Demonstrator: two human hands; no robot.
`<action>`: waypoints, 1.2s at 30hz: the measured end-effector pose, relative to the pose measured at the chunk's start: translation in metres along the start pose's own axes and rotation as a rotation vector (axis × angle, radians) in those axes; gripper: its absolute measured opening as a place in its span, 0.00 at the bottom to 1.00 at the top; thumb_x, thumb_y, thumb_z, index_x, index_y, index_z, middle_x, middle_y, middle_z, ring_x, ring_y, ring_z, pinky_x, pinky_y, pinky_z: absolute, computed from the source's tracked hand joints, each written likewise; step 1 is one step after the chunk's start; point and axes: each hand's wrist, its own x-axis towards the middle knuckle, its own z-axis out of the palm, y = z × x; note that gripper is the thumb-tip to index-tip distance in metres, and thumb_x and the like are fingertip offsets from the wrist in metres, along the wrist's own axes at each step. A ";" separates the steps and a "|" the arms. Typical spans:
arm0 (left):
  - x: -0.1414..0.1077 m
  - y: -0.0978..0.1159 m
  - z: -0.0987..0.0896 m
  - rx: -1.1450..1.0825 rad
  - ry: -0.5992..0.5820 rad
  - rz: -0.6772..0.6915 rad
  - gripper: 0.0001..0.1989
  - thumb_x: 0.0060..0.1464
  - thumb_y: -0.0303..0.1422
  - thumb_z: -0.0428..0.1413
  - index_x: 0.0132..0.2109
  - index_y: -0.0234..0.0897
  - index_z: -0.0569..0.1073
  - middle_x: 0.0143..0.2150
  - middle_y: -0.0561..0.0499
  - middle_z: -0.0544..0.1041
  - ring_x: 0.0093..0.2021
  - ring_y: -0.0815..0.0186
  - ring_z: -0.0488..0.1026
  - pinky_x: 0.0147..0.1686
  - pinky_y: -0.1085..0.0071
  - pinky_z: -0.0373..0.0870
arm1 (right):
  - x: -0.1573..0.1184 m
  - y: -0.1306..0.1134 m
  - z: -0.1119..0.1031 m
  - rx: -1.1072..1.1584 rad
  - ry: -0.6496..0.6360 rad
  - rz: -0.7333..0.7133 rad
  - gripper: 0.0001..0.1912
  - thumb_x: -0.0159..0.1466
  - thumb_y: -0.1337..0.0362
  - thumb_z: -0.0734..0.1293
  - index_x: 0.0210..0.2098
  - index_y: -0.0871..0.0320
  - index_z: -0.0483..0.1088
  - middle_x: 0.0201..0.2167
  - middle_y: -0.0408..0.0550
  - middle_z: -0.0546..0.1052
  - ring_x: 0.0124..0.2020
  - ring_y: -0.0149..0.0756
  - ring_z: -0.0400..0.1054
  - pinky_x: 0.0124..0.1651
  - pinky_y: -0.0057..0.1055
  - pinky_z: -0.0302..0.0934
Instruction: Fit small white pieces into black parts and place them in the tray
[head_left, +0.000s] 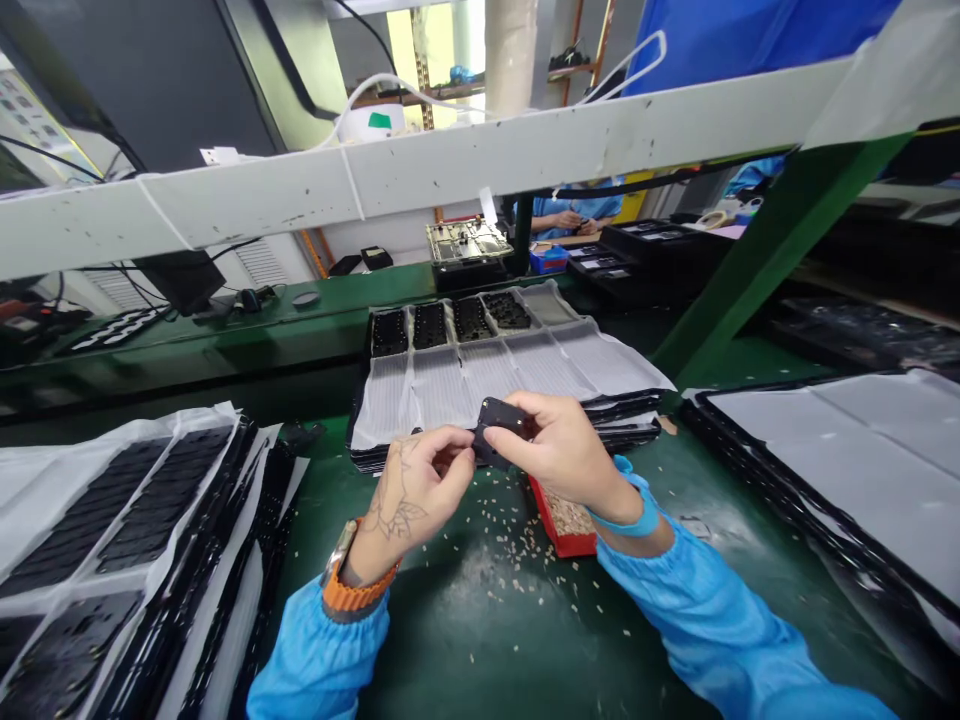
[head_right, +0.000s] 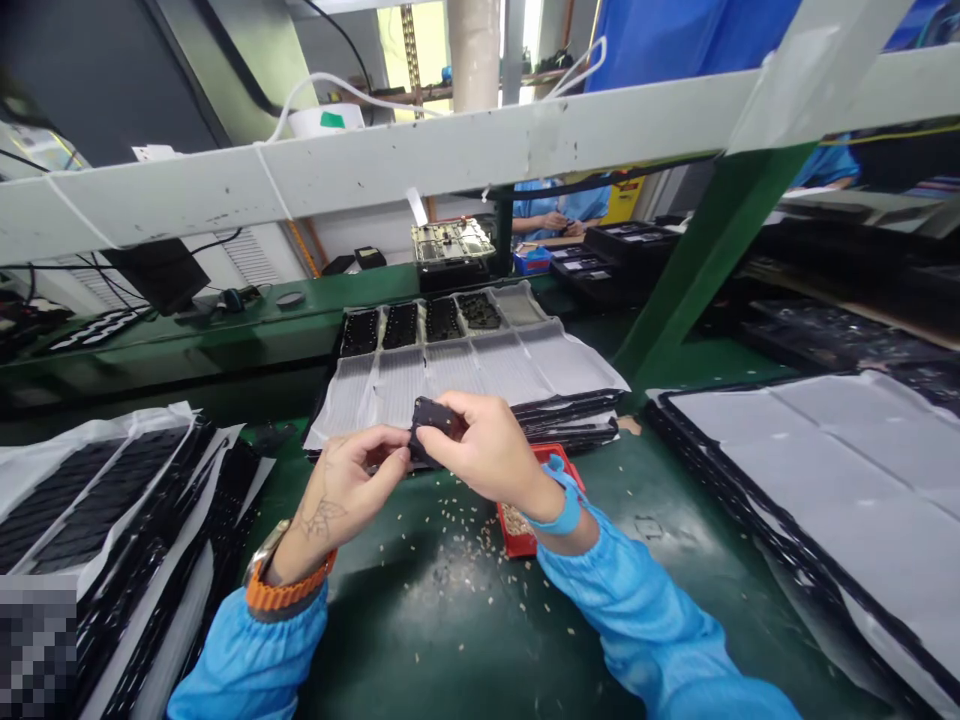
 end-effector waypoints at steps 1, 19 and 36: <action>0.000 0.001 0.000 0.027 -0.013 0.011 0.08 0.59 0.29 0.55 0.37 0.37 0.79 0.28 0.52 0.81 0.27 0.66 0.76 0.31 0.71 0.69 | -0.001 -0.001 0.000 -0.011 -0.006 -0.006 0.09 0.60 0.64 0.68 0.25 0.59 0.67 0.20 0.38 0.63 0.23 0.26 0.55 0.24 0.25 0.50; -0.003 -0.011 0.012 0.451 -0.017 0.215 0.09 0.59 0.28 0.53 0.29 0.39 0.68 0.22 0.55 0.69 0.23 0.68 0.64 0.27 0.71 0.54 | -0.009 -0.001 0.007 -0.186 -0.049 -0.150 0.12 0.62 0.68 0.67 0.24 0.58 0.62 0.18 0.36 0.63 0.21 0.24 0.54 0.28 0.27 0.48; -0.008 0.000 0.034 -0.755 -0.119 -0.206 0.21 0.66 0.51 0.52 0.38 0.36 0.72 0.18 0.56 0.70 0.17 0.71 0.65 0.20 0.75 0.63 | -0.003 0.004 -0.004 0.245 0.006 -0.148 0.19 0.66 0.52 0.70 0.26 0.56 0.65 0.23 0.44 0.73 0.25 0.32 0.65 0.29 0.30 0.61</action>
